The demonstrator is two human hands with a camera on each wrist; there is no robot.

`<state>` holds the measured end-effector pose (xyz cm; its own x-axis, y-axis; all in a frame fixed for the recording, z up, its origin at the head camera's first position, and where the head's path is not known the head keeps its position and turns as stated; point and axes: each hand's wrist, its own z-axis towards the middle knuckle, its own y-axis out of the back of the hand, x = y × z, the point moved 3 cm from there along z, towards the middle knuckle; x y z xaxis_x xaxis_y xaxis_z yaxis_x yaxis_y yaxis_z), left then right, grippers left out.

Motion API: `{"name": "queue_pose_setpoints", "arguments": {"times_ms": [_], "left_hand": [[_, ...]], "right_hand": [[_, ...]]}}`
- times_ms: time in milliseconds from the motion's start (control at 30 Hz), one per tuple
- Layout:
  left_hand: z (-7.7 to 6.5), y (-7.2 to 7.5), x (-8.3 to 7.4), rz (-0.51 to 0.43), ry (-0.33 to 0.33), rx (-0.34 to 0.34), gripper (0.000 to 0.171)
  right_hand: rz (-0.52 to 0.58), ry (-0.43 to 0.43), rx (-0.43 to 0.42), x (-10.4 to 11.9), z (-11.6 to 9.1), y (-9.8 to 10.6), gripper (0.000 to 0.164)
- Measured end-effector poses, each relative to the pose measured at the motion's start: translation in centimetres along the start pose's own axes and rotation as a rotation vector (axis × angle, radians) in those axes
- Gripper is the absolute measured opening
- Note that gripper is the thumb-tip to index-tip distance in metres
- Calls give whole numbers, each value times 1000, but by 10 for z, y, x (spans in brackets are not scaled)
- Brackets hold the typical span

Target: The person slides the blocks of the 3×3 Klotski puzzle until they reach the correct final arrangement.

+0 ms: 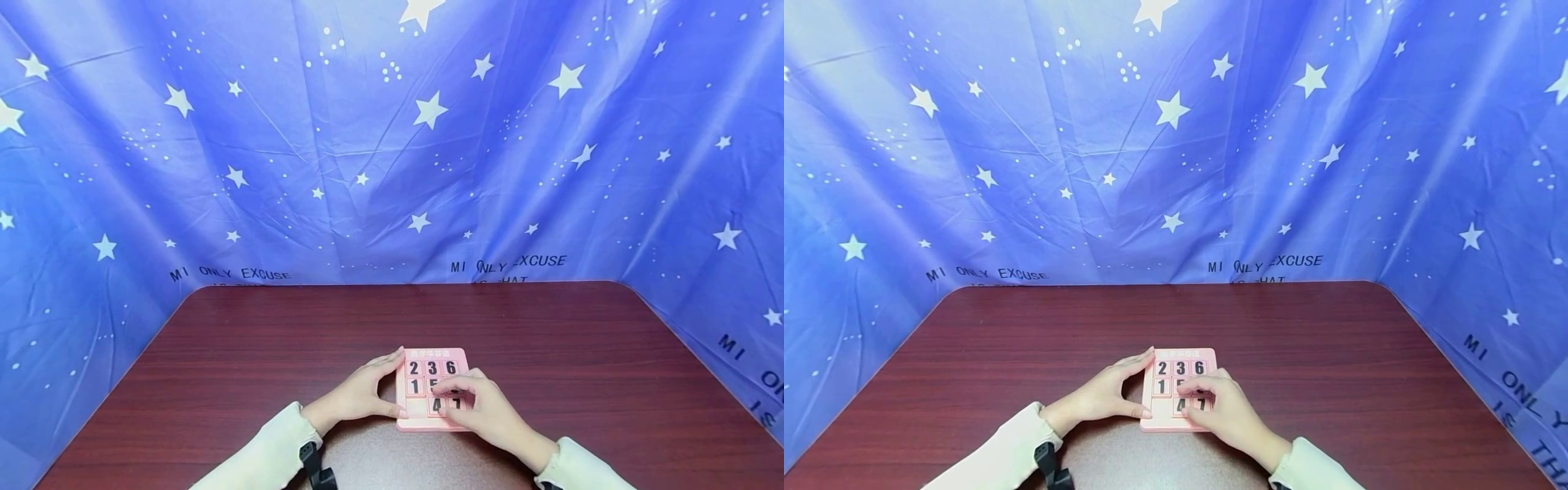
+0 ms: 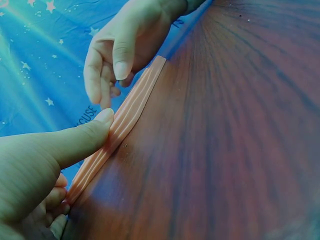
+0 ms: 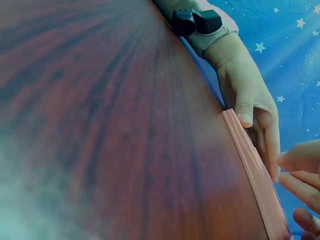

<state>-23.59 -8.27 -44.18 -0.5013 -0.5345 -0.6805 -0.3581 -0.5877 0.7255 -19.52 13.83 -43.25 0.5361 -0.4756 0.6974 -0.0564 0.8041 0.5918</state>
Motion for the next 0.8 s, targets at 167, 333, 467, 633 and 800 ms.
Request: {"name": "queue_pose_setpoints", "arguments": {"times_ms": [167, 333, 467, 633, 800], "left_hand": [[0, -1, 0, -2, 0, 1, 97], [0, -1, 0, -2, -15, -3, 97], [-1, -1, 0, -1, -23, -6, 97], [-1, -1, 0, 1, -19, -6, 97], [-1, -1, -1, -11, -7, -3, 97]], "right_hand": [[-18, -31, -9, -3, -4, 3, 23], [-25, -77, 1, -4, -8, 4, 24], [-30, -87, -2, -4, -9, 4, 24], [-60, -94, -20, -5, -10, 5, 27], [-69, -70, -35, -2, -11, 6, 27]]}}
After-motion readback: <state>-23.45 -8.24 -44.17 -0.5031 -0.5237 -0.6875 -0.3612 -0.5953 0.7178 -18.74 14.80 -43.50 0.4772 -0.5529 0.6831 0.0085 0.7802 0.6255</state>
